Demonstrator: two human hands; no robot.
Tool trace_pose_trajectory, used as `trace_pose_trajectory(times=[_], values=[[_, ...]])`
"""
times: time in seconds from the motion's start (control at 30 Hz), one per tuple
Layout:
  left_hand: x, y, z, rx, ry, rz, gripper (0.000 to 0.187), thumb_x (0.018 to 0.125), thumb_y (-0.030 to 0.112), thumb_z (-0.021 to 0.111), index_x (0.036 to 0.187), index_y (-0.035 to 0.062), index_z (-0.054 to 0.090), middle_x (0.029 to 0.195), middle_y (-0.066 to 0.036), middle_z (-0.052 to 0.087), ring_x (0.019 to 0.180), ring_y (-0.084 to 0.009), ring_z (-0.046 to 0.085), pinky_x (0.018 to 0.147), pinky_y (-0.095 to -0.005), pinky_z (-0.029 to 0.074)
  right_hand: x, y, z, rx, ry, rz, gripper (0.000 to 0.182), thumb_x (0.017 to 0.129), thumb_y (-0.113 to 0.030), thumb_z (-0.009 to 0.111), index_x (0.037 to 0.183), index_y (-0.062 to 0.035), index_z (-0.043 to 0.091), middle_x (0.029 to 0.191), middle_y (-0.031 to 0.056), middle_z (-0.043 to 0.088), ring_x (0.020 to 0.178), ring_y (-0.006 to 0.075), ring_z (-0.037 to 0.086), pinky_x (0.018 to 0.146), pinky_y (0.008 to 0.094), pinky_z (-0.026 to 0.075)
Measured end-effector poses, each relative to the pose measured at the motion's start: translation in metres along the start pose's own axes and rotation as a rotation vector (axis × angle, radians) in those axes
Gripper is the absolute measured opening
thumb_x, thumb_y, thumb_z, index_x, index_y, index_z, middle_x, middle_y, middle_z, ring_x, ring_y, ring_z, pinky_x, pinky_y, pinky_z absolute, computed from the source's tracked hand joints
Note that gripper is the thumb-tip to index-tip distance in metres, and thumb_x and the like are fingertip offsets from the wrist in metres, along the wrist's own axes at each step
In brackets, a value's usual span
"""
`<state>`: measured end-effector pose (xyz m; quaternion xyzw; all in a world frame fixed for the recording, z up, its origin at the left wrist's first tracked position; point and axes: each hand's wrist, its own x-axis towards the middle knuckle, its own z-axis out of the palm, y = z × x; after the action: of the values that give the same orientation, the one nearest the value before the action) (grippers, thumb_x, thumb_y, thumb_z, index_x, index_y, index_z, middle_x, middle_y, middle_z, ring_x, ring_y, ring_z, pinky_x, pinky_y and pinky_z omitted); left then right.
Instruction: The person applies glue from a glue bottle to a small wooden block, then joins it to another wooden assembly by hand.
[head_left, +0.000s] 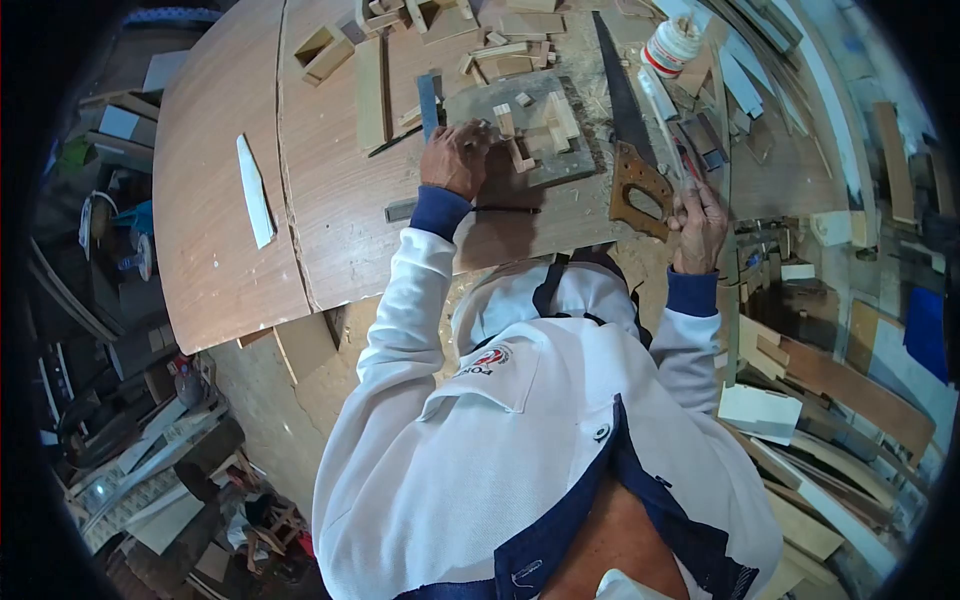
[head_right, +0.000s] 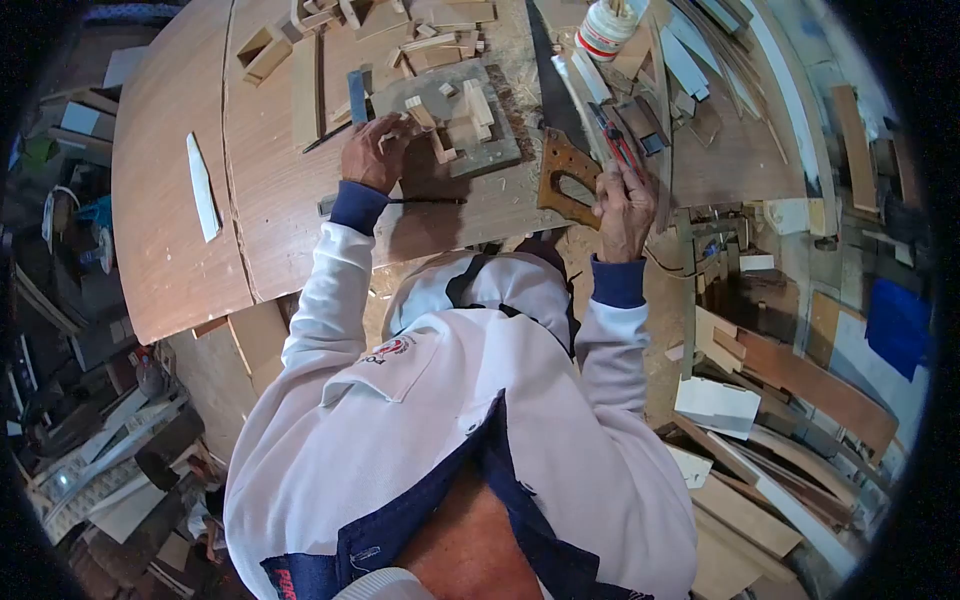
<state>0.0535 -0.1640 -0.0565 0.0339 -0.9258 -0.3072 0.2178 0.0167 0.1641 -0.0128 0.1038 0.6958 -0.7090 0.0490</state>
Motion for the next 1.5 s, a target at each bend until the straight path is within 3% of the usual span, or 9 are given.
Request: trace_pose_trajectory(times=[0.07, 0.3, 0.43, 0.6, 0.93, 1.03, 1.13, 1.27, 1.5], values=[[0.002, -0.002, 0.004, 0.111, -0.057, 0.016, 0.029, 0.075, 0.013, 0.064, 0.102, 0.0037, 0.063, 0.092, -0.01, 0.067, 0.088, -0.0295, 0.061, 0.082, -0.0384, 0.046, -0.001, -0.006, 0.008, 0.223, -0.001, 0.059, 0.017, 0.091, -0.016, 0.059, 0.101, -0.0029, 0.062, 0.069, -0.0003, 0.054, 0.059, 0.0041, 0.044, 0.047, 0.0184, 0.037], [0.005, 0.006, 0.018, 0.074, -0.028, 0.016, 0.038, 0.072, 0.014, 0.065, 0.108, 0.0051, 0.059, 0.094, -0.01, 0.066, 0.09, -0.0297, 0.059, 0.085, -0.0373, 0.043, -0.001, -0.026, 0.029, 0.168, 0.003, 0.008, 0.016, 0.092, -0.02, 0.058, 0.091, -0.0044, 0.062, 0.074, 0.0021, 0.061, 0.054, 0.0045, 0.044, 0.049, 0.0187, 0.037], [0.003, 0.006, 0.013, 0.134, -0.07, -0.026, 0.045, 0.07, 0.012, 0.066, 0.114, 0.0049, 0.056, 0.099, -0.01, 0.064, 0.09, -0.0298, 0.059, 0.086, -0.0376, 0.042, 0.037, -0.037, 0.017, 0.07, 0.089, -0.135, 0.021, 0.092, -0.019, 0.055, 0.083, -0.0024, 0.063, 0.069, 0.0016, 0.06, 0.052, 0.005, 0.043, 0.048, 0.0191, 0.034], [-0.001, 0.006, 0.008, 0.144, -0.056, -0.051, 0.046, 0.074, 0.014, 0.066, 0.118, 0.007, 0.054, 0.105, -0.011, 0.064, 0.099, -0.0296, 0.058, 0.095, -0.0407, 0.04, 0.14, -0.036, 0.005, -0.364, 0.249, -0.524, 0.022, 0.087, -0.019, 0.057, 0.087, 0.0005, 0.066, 0.077, 0.0105, 0.067, 0.063, 0.0161, 0.06, 0.062, 0.0269, 0.047], [-0.013, 0.02, -0.012, 0.171, 0.011, -0.09, 0.04, 0.076, 0.012, 0.063, 0.114, 0.0043, 0.055, 0.101, -0.013, 0.065, 0.093, -0.03, 0.061, 0.088, -0.0392, 0.042, 0.249, -0.016, 0.026, -0.497, 0.395, -0.408, 0.023, 0.078, -0.021, 0.058, 0.091, -0.0041, 0.064, 0.086, 0.0157, 0.067, 0.076, 0.0288, 0.066, 0.073, 0.0361, 0.051], [-0.016, 0.021, -0.014, 0.162, 0.005, -0.12, 0.04, 0.075, 0.011, 0.064, 0.114, 0.0038, 0.055, 0.102, -0.014, 0.065, 0.092, -0.0313, 0.06, 0.087, -0.0386, 0.042, 0.247, -0.019, 0.035, -0.584, 0.454, -0.451, 0.019, 0.085, -0.018, 0.057, 0.093, -0.0017, 0.061, 0.076, 0.0105, 0.066, 0.059, 0.0175, 0.064, 0.054, 0.0287, 0.052], [-0.019, 0.02, -0.012, 0.137, -0.031, -0.198, 0.045, 0.073, 0.013, 0.064, 0.116, 0.0105, 0.055, 0.107, -0.009, 0.063, 0.101, -0.0336, 0.055, 0.086, -0.0439, 0.043, 0.217, -0.046, 0.04, -0.467, 0.364, -0.185, 0.02, 0.078, -0.022, 0.057, 0.089, -0.0069, 0.063, 0.073, 0.0127, 0.068, 0.076, 0.0261, 0.067, 0.074, 0.0345, 0.052], [-0.017, 0.024, -0.01, 0.143, 0.002, -0.094, 0.041, 0.072, 0.011, 0.065, 0.112, 0.006, 0.056, 0.103, -0.013, 0.064, 0.097, -0.0334, 0.058, 0.086, -0.0421, 0.043, 0.208, -0.055, 0.042, -0.56, 0.277, -0.187, 0.021, 0.085, -0.022, 0.057, 0.093, -0.0043, 0.063, 0.083, 0.0132, 0.068, 0.06, 0.0188, 0.067, 0.06, 0.0297, 0.054], [-0.017, 0.026, -0.01, 0.143, 0.021, -0.067, 0.036, 0.073, 0.01, 0.066, 0.108, 0.0045, 0.058, 0.1, -0.014, 0.065, 0.093, -0.0326, 0.06, 0.087, -0.0405, 0.043, 0.215, -0.039, 0.04, -0.984, 0.375, -0.376, 0.025, 0.083, -0.031, 0.056, 0.091, -0.0084, 0.063, 0.092, 0.0178, 0.067, 0.085, 0.0362, 0.065, 0.079, 0.0428, 0.05]])
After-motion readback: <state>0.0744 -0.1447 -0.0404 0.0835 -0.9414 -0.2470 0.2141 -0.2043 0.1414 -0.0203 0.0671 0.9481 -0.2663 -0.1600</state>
